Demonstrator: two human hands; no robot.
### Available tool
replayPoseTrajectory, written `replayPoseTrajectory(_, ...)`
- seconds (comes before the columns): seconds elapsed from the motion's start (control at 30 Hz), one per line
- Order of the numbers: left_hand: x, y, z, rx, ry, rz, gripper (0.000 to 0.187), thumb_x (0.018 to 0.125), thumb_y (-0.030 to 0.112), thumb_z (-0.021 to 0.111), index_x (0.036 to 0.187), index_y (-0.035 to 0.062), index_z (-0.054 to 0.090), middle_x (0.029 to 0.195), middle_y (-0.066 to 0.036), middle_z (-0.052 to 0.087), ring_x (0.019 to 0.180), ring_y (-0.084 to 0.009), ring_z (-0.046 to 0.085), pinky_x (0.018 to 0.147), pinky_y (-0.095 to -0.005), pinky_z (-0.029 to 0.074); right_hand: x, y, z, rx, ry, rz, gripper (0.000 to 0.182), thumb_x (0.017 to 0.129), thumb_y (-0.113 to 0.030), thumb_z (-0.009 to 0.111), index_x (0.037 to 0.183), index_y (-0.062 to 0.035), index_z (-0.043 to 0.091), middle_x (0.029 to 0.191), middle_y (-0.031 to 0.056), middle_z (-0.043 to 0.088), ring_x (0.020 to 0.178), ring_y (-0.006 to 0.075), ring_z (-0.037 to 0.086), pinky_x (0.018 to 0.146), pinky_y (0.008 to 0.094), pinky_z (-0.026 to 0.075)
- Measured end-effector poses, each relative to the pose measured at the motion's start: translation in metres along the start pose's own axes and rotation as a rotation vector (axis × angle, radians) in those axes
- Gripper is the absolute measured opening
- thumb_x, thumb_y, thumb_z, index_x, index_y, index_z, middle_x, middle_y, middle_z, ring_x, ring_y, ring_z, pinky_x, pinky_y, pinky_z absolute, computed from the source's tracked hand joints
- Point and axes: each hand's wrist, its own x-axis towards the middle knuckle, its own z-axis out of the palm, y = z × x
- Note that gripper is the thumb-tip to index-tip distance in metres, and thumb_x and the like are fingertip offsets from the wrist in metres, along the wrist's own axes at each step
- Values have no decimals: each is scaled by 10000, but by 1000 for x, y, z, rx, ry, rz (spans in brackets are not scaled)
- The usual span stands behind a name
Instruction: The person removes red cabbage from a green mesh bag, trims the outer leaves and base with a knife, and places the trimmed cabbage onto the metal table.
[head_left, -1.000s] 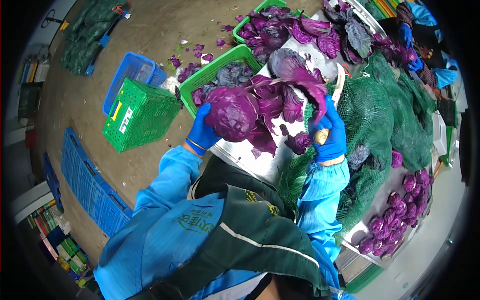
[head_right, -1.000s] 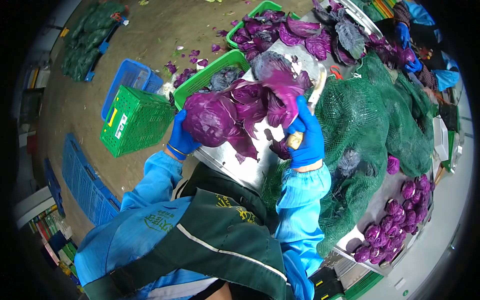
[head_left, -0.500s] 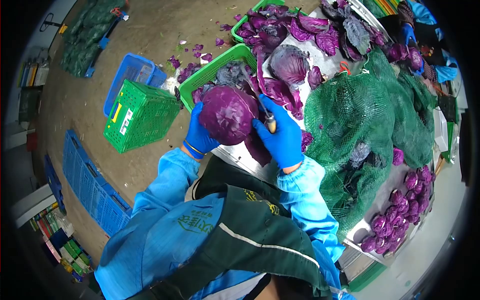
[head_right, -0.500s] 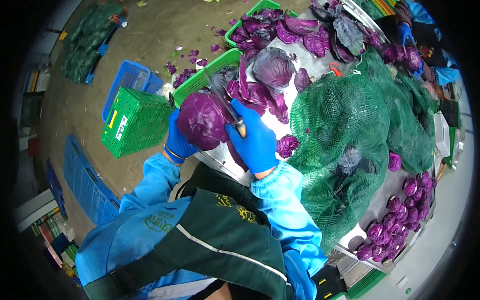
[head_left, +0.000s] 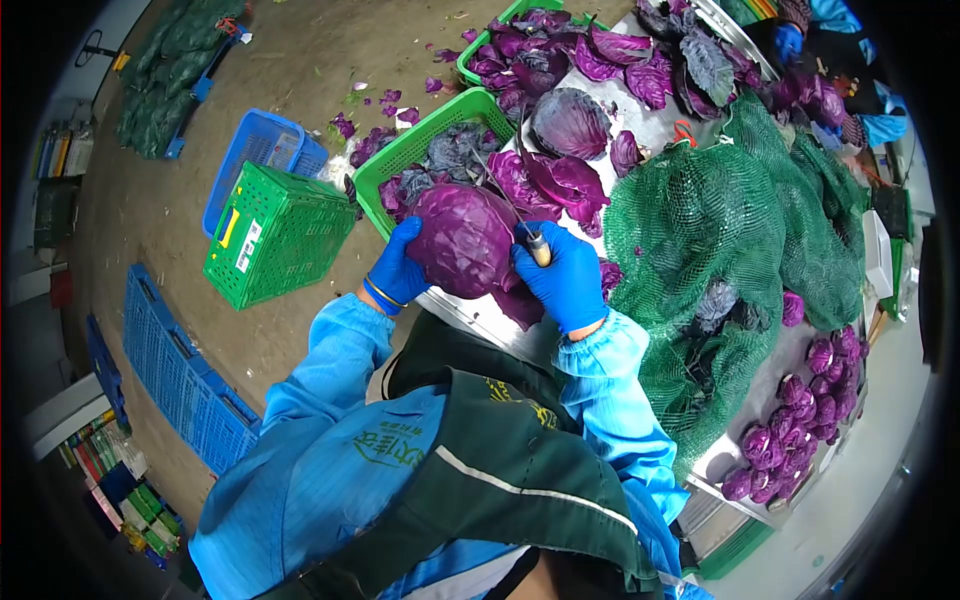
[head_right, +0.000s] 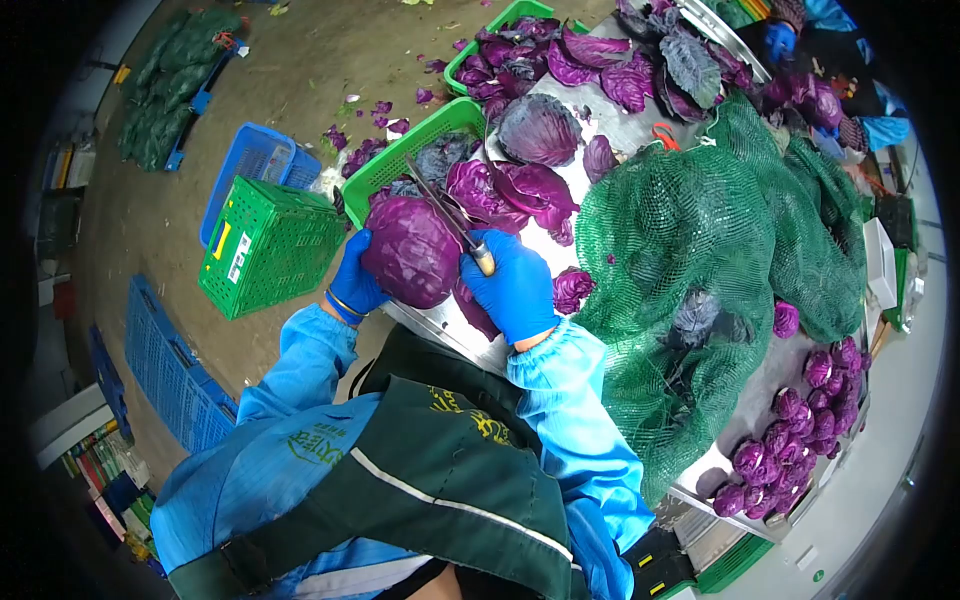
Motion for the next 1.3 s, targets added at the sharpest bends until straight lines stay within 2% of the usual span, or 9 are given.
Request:
replayPoseTrajectory(0.13, -1, 0, -11, 124, -1, 66, 612, 877, 393, 506, 1393, 114, 329, 1392, -119, 401, 1258, -295, 414, 1054, -485, 321, -3, -1, 3, 16, 3, -2, 203, 742, -182, 677, 916, -85, 637, 782, 160, 633, 691, 333, 626, 618, 380, 492)
replayPoseTrajectory(0.33, -5, -4, -55, -109, -297, 19, 534, 882, 301, 501, 1359, 93, 384, 1350, -129, 452, 1234, -302, 440, 1054, -478, 323, 14, 27, -13, 345, 236, 303, 149, 774, -111, 651, 882, -9, 655, 665, 20, 605, 613, 65, 530, 544, 262, 442)
replayPoseTrajectory(0.47, -1, -17, -36, -381, -461, -13, 536, 884, 337, 475, 1363, 114, 386, 1370, -128, 428, 1245, -305, 424, 1063, -471, 310, 23, 43, -20, 352, 342, 489, 163, 788, -104, 642, 918, -8, 652, 678, 32, 613, 623, 71, 537, 536, 253, 445)
replayPoseTrajectory(0.53, 3, -21, -22, 144, 124, 304, 562, 875, 391, 475, 1364, 126, 388, 1374, -126, 423, 1257, -305, 406, 1072, -461, 294, 18, 50, -22, 339, 380, 460, 185, 797, -114, 648, 949, -9, 648, 725, 37, 623, 633, 70, 539, 536, 243, 445)
replayPoseTrajectory(0.6, 16, -21, -37, -161, -215, 284, 583, 868, 404, 483, 1370, 125, 379, 1377, -124, 420, 1262, -305, 397, 1075, -457, 288, 12, 50, -21, 416, 409, 286, 279, 827, -151, 664, 1070, -22, 619, 880, 38, 633, 674, 64, 545, 542, 212, 442)
replayPoseTrajectory(0.63, 18, -23, -44, -466, -552, 243, 604, 861, 417, 490, 1376, 125, 370, 1379, -122, 417, 1268, -305, 389, 1079, -452, 282, 10, 20, -24, 493, 357, 292, 352, 837, -168, 668, 1152, -38, 580, 913, 22, 622, 675, 55, 532, 541, 206, 436)
replayPoseTrajectory(0.73, 3, -2, -32, -147, -226, 42, 665, 835, 397, 541, 1396, 109, 331, 1385, -121, 406, 1275, -298, 384, 1079, -439, 283, 18, -15, -29, 576, 15, 399, 434, 820, -242, 692, 1181, -37, 562, 868, 14, 609, 639, 51, 513, 520, 205, 427)
replayPoseTrajectory(0.9, -8, 15, -4, 325, -253, -5, 755, 789, 350, 619, 1411, 80, 286, 1389, -130, 394, 1280, -299, 381, 1077, -446, 292, 36, -4, -25, 609, -353, 414, 309, 806, -256, 692, 966, -4, 613, 706, 8, 567, 531, 71, 508, 478, 215, 416)
replayPoseTrajectory(1.3, 7, -45, -46, -359, -502, -29, 638, 859, 429, 504, 1386, 103, 351, 1404, -117, 385, 1282, -293, 377, 1087, -469, 269, -10, 23, -32, 671, 171, 488, 123, 820, -109, 621, 832, 11, 598, 634, 66, 590, 497, 103, 530, 489, 235, 440)
